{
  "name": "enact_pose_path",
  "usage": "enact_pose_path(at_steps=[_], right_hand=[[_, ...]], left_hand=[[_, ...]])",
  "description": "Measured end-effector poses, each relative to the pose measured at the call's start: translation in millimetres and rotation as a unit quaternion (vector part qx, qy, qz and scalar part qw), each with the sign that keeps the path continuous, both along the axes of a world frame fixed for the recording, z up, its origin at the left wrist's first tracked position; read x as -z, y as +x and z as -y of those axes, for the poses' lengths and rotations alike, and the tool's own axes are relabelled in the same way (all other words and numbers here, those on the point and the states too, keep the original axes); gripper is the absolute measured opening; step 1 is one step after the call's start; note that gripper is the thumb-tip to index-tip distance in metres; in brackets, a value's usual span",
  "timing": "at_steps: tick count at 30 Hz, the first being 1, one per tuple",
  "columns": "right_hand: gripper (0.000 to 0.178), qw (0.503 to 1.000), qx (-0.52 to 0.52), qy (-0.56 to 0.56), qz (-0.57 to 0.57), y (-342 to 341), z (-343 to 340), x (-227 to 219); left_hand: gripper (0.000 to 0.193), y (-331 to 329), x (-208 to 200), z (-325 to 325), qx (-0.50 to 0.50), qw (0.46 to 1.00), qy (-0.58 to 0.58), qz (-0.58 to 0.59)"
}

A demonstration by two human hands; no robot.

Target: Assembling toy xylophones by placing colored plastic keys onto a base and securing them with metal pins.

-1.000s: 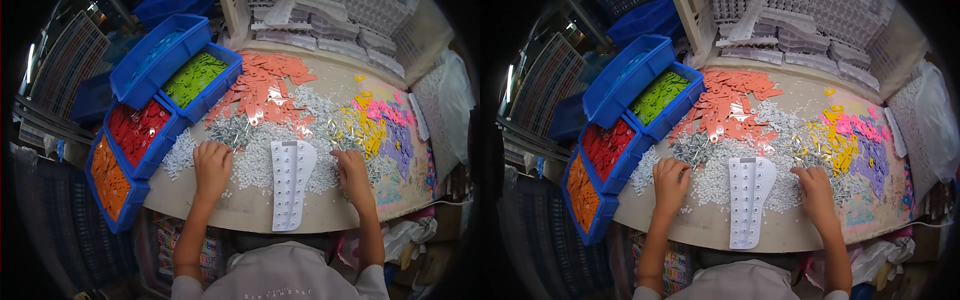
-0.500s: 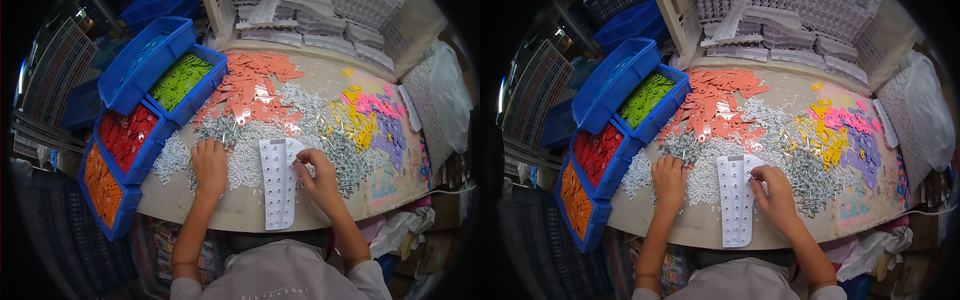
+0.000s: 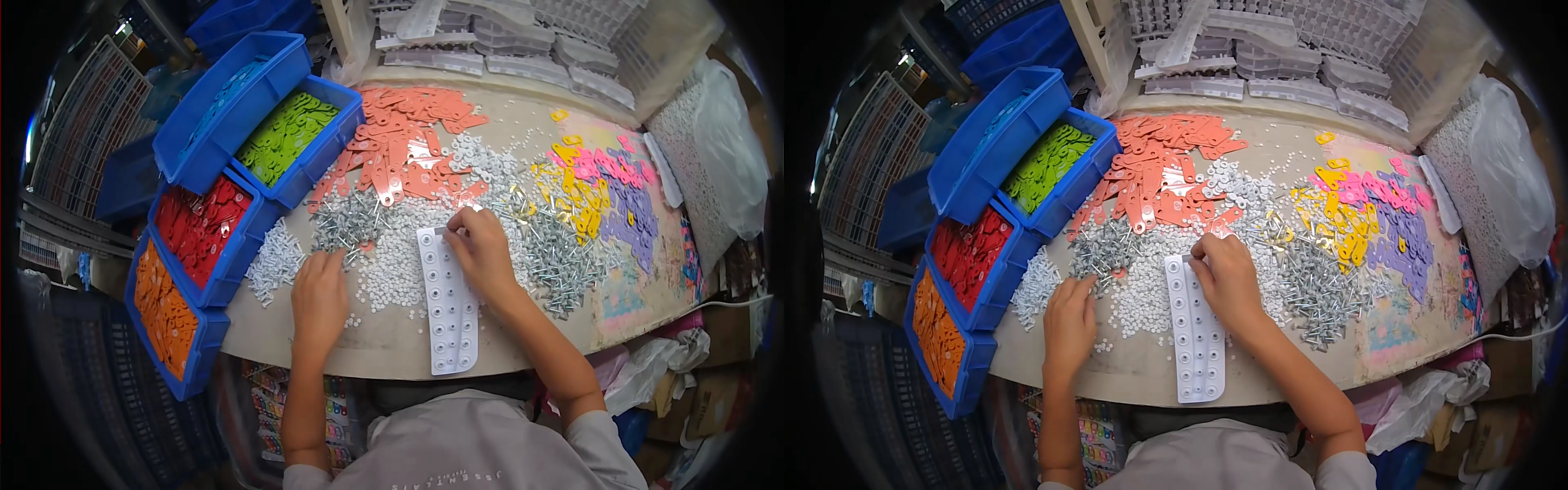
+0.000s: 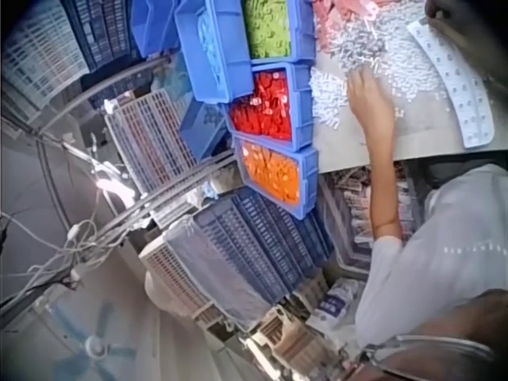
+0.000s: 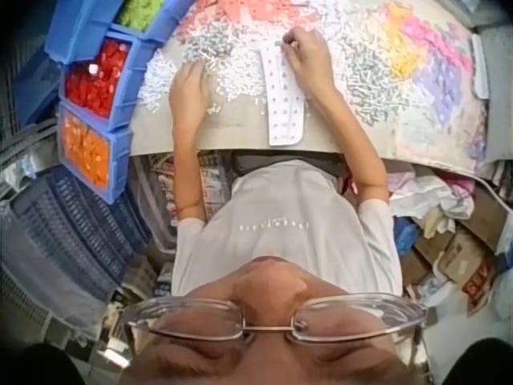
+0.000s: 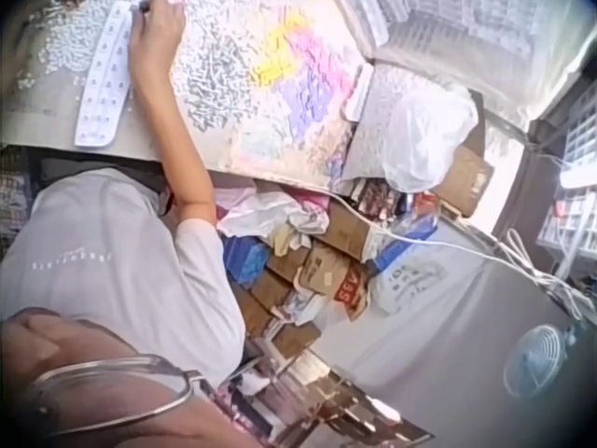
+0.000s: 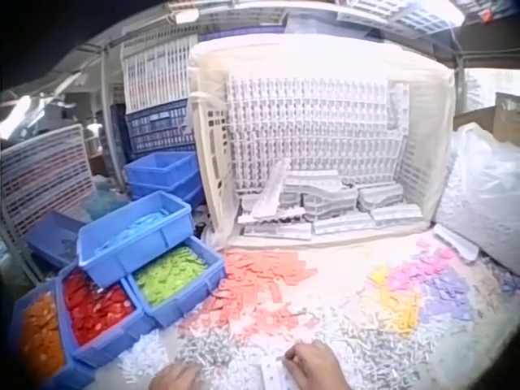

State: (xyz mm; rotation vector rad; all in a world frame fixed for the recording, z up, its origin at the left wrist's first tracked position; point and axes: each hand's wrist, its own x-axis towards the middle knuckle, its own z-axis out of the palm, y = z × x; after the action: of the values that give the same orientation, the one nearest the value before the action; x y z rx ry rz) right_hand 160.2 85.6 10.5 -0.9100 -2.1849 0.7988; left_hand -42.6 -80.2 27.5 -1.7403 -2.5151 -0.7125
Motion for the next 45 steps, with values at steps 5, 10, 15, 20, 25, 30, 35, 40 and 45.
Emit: enact_pose_path(at_steps=[5,10,15,20,25,30,35,40,45], right_hand=[[0.013,1.000,-0.003,0.019,0.003,-2.7,-0.2,4.5],[0.016,0.985,-0.032,0.162,0.041,-6.0,2.9,2.3],[0.016,0.988,-0.010,0.145,0.041,-4.8,3.5,4.8],[0.016,0.992,-0.036,0.121,0.029,0.2,3.4,2.8],[0.016,0.969,0.109,0.215,0.059,30.1,-13.4,-20.1],[0.017,0.963,0.151,0.160,0.156,67.1,-35.4,-6.5],[0.015,0.966,0.137,0.136,0.174,71.1,-31.7,4.8],[0.016,0.966,0.134,0.120,0.186,76.1,-37.2,9.8],[0.011,0.969,0.112,0.111,0.188,76.7,-43.6,12.4]], left_hand=[[0.022,12.6,-13.8,-7.1,-0.004,0.983,0.045,0.179],[0.023,29.5,-1.4,-26.1,0.035,0.949,0.102,0.296],[0.017,51.3,-2.7,-51.5,0.051,0.918,0.130,0.372],[0.014,48.9,-5.6,-59.0,0.049,0.924,0.126,0.357],[0.013,53.4,10.9,-69.2,0.105,0.939,0.145,0.292],[0.011,63.1,24.6,-82.4,0.141,0.955,0.132,0.225],[0.010,66.9,31.4,-85.5,0.149,0.961,0.148,0.182],[0.012,74.3,29.6,-82.6,0.194,0.964,0.171,0.068],[0.012,74.7,29.5,-79.0,0.209,0.965,0.157,-0.009]])
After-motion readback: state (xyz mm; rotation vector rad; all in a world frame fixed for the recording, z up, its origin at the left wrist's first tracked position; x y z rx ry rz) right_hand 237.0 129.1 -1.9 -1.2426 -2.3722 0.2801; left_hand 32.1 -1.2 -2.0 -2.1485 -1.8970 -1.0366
